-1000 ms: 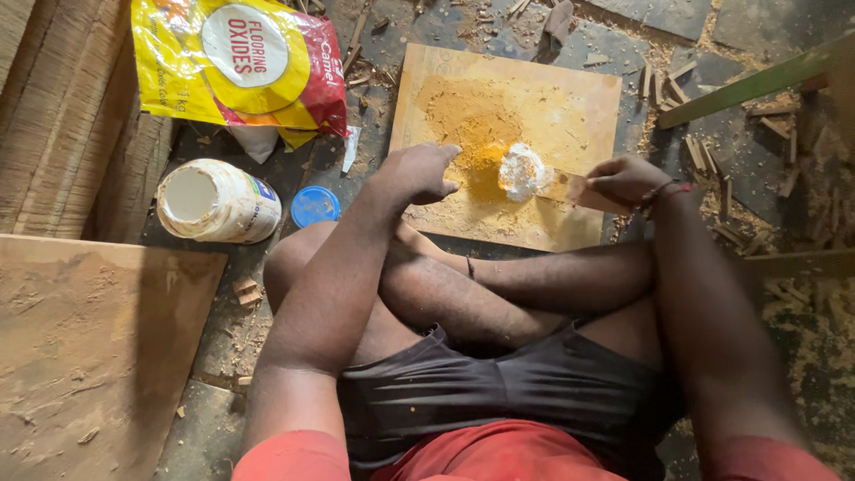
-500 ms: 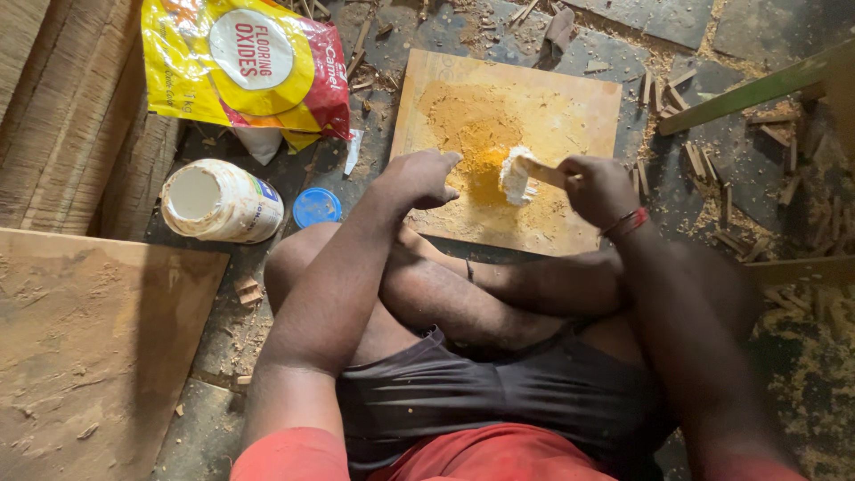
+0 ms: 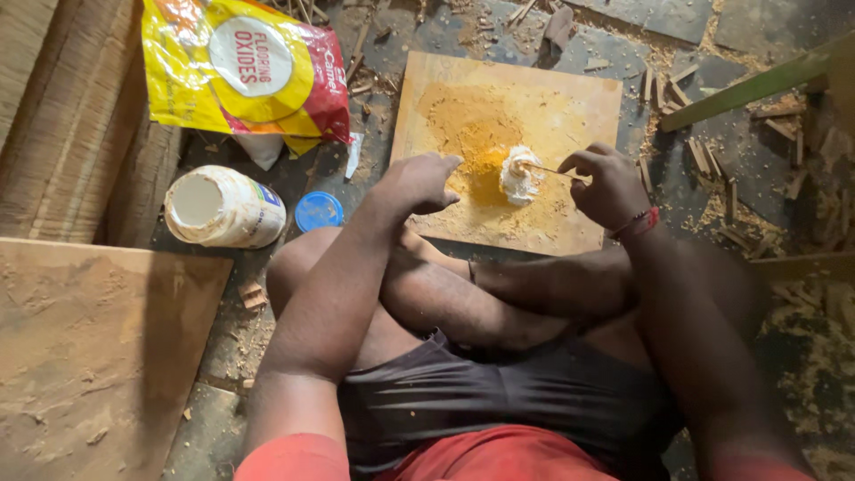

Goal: The person opens a bag of flooring oxides and a jar of white powder, then mixes them on a wooden board using a small wood scrap.

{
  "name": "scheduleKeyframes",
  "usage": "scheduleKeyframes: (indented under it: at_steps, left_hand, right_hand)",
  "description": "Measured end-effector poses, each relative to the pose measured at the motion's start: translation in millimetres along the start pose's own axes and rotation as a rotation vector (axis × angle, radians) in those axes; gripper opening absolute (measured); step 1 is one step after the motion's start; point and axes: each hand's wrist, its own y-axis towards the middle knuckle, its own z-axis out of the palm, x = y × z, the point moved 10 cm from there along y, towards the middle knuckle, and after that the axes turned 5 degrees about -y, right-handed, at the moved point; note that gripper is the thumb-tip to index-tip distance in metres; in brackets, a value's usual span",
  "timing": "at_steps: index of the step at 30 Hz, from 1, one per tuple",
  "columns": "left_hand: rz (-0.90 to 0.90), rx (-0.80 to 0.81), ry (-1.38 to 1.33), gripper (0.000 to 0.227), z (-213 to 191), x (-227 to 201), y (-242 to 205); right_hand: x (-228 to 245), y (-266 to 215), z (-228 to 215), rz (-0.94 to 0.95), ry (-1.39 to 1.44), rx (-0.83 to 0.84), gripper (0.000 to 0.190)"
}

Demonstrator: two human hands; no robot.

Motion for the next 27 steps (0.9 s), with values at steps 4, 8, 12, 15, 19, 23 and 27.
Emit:
scheduleKeyframes:
  at_steps: [4,8,12,15,19,23,27]
  left_hand:
    - [0.032,0.006,0.004,0.065,4,-1,7]
    - [-0.005,0.028,0.006,0.064,6,0,4]
    - [-0.006,0.033,0.005,0.066,9,-1,5]
    - [-0.001,0.039,0.019,0.067,11,0,10]
    - [0.029,0.035,0.021,0.066,21,5,20]
    - [0.059,-0.008,0.041,0.069,25,4,22]
    - [0.003,-0.005,0.027,0.065,20,2,23]
  right_hand:
    - [-30,-2,11,0.092,0.049,0.056,0.027]
    - [-53,2,-8,0.06,0.346,-0.081,0.012]
    - [-101,3,-3,0.315,0.736,-0.078,0.017]
    - [-127,6,8,0.407,0.903,-0.214,0.018]
    - [-186,19,36,0.494,0.953,-0.332,0.03]
    - [-244,32,75,0.456,0.798,-0.455,0.033]
    - [-240,33,95,0.304,0.281,-0.463,0.032]
